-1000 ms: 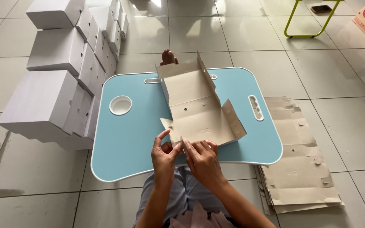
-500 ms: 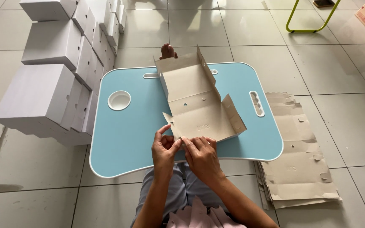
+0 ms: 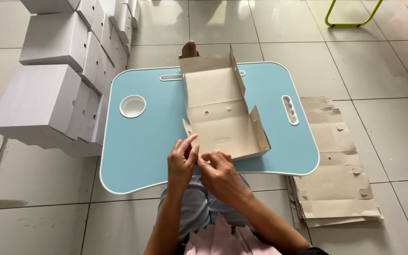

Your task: Folding flat cardboard sheets into boxes and stacking them.

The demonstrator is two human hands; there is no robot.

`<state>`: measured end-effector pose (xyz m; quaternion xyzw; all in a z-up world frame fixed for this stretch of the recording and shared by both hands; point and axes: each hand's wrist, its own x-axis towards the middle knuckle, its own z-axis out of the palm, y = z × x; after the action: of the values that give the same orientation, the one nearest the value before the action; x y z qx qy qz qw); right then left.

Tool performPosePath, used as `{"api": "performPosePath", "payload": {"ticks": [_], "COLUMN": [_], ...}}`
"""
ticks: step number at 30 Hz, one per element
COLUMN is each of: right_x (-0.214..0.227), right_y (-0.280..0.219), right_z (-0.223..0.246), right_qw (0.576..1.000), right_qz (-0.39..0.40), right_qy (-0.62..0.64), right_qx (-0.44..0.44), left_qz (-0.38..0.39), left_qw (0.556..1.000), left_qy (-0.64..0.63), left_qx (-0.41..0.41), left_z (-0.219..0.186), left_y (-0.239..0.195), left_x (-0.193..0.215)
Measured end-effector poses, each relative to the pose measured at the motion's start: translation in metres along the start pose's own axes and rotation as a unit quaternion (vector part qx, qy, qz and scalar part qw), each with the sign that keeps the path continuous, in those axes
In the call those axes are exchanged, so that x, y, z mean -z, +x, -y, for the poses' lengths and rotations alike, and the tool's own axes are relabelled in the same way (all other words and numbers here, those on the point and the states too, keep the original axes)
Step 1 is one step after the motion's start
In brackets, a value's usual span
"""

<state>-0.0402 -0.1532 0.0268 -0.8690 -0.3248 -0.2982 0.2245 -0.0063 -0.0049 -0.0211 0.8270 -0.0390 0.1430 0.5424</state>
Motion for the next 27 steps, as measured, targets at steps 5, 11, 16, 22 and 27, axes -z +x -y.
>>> {"api": "performPosePath", "payload": {"ticks": [5, 11, 16, 22, 27], "right_x": [0.039, 0.094, 0.075, 0.013, -0.036], "right_y": [-0.012, -0.011, -0.025, -0.028, -0.039], "right_z": [-0.065, -0.125, -0.085, 0.035, 0.068], "right_qw": [0.996, 0.97, 0.955, 0.892, 0.75], "right_qz": [-0.057, -0.106, -0.104, 0.252, 0.234], "right_qy": [0.019, 0.058, 0.157, 0.374, 0.585], "right_qx": [-0.073, -0.212, -0.23, -0.016, -0.202], "left_qz": [0.069, 0.144, 0.163, -0.104, -0.319], "left_qw": [0.993, 0.975, 0.954, 0.972, 0.904], "left_qy": [0.091, 0.167, 0.253, 0.172, 0.034], "left_qx": [0.012, 0.023, 0.004, -0.118, -0.283], "left_z": [-0.013, -0.016, -0.011, -0.066, -0.096], "left_y": [0.01, 0.02, 0.034, 0.1, 0.124], "left_x": [0.013, 0.013, 0.025, 0.109, 0.191]}}
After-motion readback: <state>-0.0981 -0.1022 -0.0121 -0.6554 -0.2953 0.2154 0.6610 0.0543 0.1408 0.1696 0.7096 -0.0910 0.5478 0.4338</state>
